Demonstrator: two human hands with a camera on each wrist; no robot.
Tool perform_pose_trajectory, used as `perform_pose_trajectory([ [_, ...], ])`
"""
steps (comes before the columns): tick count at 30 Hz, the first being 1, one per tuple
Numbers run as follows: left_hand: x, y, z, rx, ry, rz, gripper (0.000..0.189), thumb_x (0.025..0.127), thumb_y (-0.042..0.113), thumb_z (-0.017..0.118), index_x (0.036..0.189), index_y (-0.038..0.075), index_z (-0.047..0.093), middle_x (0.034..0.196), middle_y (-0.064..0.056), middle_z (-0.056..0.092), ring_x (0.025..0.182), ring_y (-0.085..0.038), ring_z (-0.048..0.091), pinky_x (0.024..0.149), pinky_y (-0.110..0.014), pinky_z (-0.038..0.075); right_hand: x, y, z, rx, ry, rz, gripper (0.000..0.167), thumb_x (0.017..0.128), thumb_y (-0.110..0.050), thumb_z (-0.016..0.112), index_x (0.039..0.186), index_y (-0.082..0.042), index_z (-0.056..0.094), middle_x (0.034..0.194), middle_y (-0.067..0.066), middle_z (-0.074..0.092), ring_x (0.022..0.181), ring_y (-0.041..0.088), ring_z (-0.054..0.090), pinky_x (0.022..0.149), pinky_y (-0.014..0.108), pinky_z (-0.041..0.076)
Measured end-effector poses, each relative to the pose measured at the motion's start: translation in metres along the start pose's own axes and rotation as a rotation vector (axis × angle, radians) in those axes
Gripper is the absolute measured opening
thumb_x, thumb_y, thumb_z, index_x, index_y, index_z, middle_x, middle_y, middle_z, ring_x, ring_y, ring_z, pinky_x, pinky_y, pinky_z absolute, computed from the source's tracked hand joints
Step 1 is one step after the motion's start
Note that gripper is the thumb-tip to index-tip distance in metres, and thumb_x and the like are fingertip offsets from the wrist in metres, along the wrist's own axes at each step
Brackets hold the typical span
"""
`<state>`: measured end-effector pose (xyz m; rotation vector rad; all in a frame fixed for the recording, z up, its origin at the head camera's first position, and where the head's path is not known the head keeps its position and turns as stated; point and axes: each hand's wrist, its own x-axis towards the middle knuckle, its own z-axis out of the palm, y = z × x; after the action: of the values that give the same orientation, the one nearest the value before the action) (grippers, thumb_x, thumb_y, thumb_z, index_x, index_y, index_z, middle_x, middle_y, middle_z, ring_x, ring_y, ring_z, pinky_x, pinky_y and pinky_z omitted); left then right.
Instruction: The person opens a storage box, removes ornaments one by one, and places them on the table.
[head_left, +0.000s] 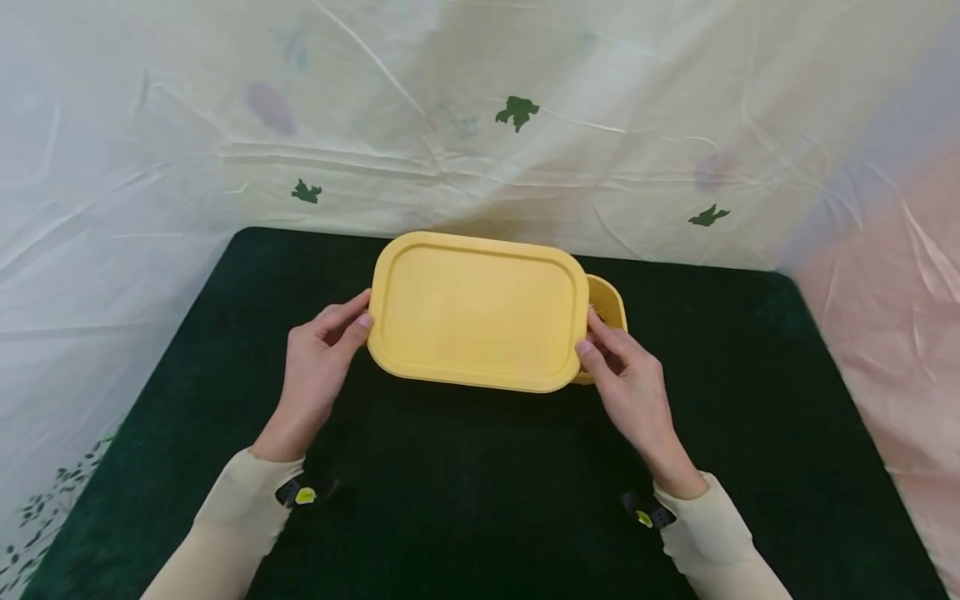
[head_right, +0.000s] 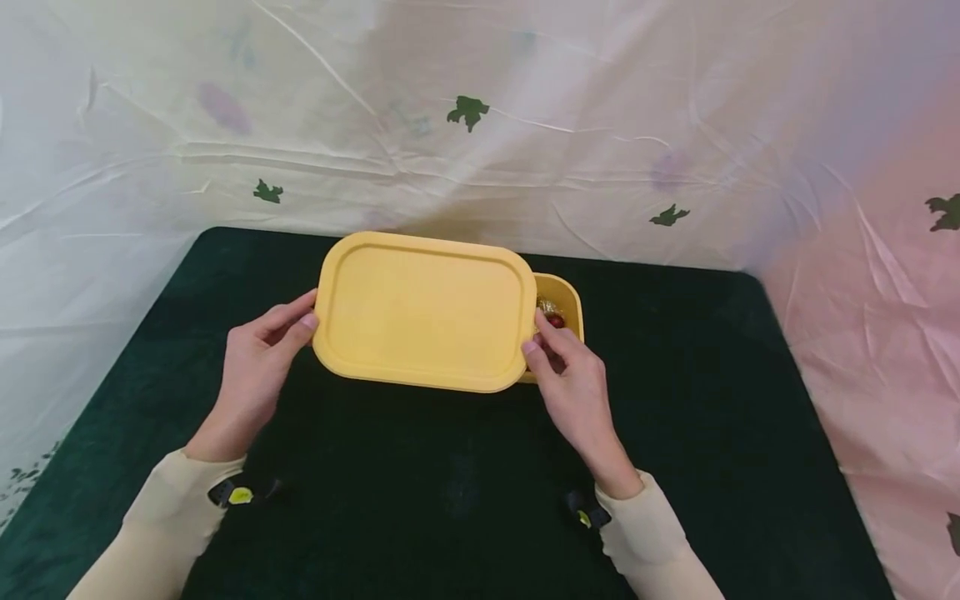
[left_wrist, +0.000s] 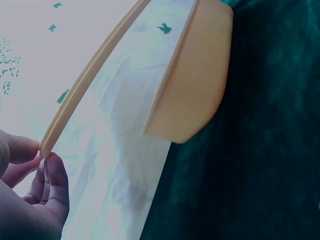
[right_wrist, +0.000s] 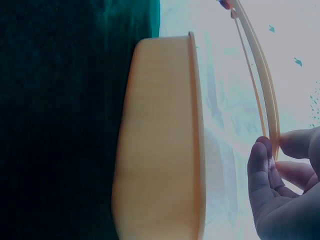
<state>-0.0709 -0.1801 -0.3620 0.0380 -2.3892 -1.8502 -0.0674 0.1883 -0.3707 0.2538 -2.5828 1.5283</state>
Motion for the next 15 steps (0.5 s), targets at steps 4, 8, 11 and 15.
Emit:
perform_pose_trajectory([
  [4, -0.002, -0.003, -0.009, -0.004, 0.01, -0.01, 0.042, 0.104, 0.031, 0.064, 0.143, 0.015, 0.064, 0.124, -0.007, 0.069, 0.103, -0.012, 0.068, 0.09, -0.016, 0.054, 0.001, -0.002, 0.008, -0.022, -0.001, -0.009, 0.047, 0.106, -0.027, 0.062, 0.151, -0.019, 0.055, 0.11, 0.006, 0.067, 0.089, 0.017, 0.062, 0.077, 0.017, 0.054],
  [8, -0.004, -0.007, -0.018, 0.004, 0.023, -0.01, 0.041, 0.104, 0.029, 0.064, 0.142, 0.012, 0.065, 0.119, 0.0, 0.07, 0.101, -0.01, 0.068, 0.089, -0.016, 0.054, 0.002, -0.005, 0.016, -0.025, -0.014, -0.026, 0.047, 0.106, -0.026, 0.062, 0.151, -0.018, 0.055, 0.109, 0.005, 0.066, 0.088, 0.017, 0.061, 0.075, 0.019, 0.054],
  [11, -0.005, -0.01, -0.024, 0.014, 0.034, -0.011, 0.042, 0.104, 0.028, 0.064, 0.142, 0.011, 0.065, 0.117, 0.004, 0.071, 0.1, -0.01, 0.069, 0.089, -0.016, 0.054, 0.002, -0.006, 0.022, -0.017, -0.024, -0.039, 0.048, 0.105, -0.024, 0.063, 0.151, -0.016, 0.055, 0.11, 0.005, 0.067, 0.088, 0.016, 0.062, 0.074, 0.02, 0.054],
  [15, -0.005, -0.014, -0.033, 0.037, 0.043, -0.021, 0.044, 0.104, 0.03, 0.064, 0.142, 0.008, 0.064, 0.116, 0.007, 0.072, 0.098, -0.009, 0.069, 0.088, -0.015, 0.054, 0.002, -0.007, 0.031, 0.0, -0.037, -0.062, 0.048, 0.104, -0.022, 0.065, 0.15, -0.01, 0.055, 0.112, 0.006, 0.068, 0.087, 0.015, 0.062, 0.072, 0.021, 0.055],
])
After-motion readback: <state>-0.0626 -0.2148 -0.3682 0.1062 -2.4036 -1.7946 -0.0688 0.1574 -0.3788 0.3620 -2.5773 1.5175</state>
